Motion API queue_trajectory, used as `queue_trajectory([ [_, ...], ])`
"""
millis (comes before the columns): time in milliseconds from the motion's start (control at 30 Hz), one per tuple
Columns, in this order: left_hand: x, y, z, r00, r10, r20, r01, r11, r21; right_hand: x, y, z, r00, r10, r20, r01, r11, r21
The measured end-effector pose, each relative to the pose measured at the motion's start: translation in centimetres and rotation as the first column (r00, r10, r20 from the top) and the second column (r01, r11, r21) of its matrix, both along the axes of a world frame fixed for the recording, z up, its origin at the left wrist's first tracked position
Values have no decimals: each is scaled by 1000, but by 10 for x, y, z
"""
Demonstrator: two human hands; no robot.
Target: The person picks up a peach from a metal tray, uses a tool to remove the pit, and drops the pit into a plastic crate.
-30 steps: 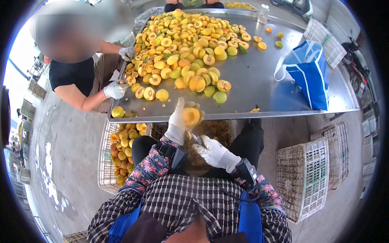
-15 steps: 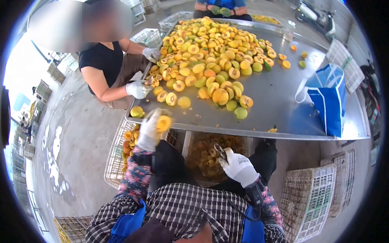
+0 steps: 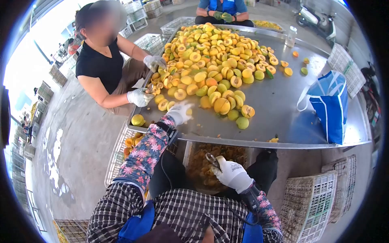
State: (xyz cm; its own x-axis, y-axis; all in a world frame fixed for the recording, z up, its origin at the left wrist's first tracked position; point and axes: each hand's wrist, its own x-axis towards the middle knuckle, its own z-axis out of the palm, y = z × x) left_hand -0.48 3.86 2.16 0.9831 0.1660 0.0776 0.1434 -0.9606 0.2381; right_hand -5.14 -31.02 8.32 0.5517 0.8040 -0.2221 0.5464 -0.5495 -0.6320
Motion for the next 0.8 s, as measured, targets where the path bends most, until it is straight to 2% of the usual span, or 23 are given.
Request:
queue_trajectory([
  [100,13,12,-7,991,31,-127,-57,976,-209,0,-2,-6,1000,-1,-11,2,998,58],
  [133,6,4,14,989,63,-132,-109,920,-376,1,-3,-6,1000,-4,-16,6,996,84],
  [167,4,3,14,991,110,-77,-132,693,-709,3,-3,-6,1000,-6,-17,8,994,111],
  [200,-1,1,11,983,175,-48,-108,356,-928,5,-1,-5,999,-28,-34,34,984,174],
  [233,-10,-5,15,968,246,-51,-44,-34,-998,7,4,-4,997,-48,-57,60,970,235],
  [267,-19,-11,19,978,209,-23,31,-253,-967,8,9,-2,995,-64,-81,85,952,295],
  [333,-48,-41,64,985,164,55,150,-649,-746,12,27,9,996,-87,-6,82,907,414],
  [433,-69,-70,72,979,172,109,197,-657,-728,15,52,35,988,-115,100,49,862,505],
  [467,-69,-85,74,954,299,29,213,-605,-767,15,59,39,984,-123,130,38,851,524],
  [533,-69,-105,77,914,405,6,242,-534,-810,10,70,50,972,-166,168,42,821,569],
  [567,-70,-111,81,890,456,1,255,-495,-831,8,73,48,964,-185,193,53,840,540],
  [600,-76,-119,93,902,429,46,267,-471,-841,7,76,42,955,-202,219,64,858,510],
  [700,-75,-132,87,848,524,80,316,-379,-870,0,78,38,941,-213,263,91,907,411],
  [767,-75,-139,88,820,563,106,361,-362,-859,-4,78,34,932,-217,291,106,929,354],
  [800,-77,-145,95,804,585,108,369,-350,-861,-5,78,32,942,-205,264,88,914,396],
])
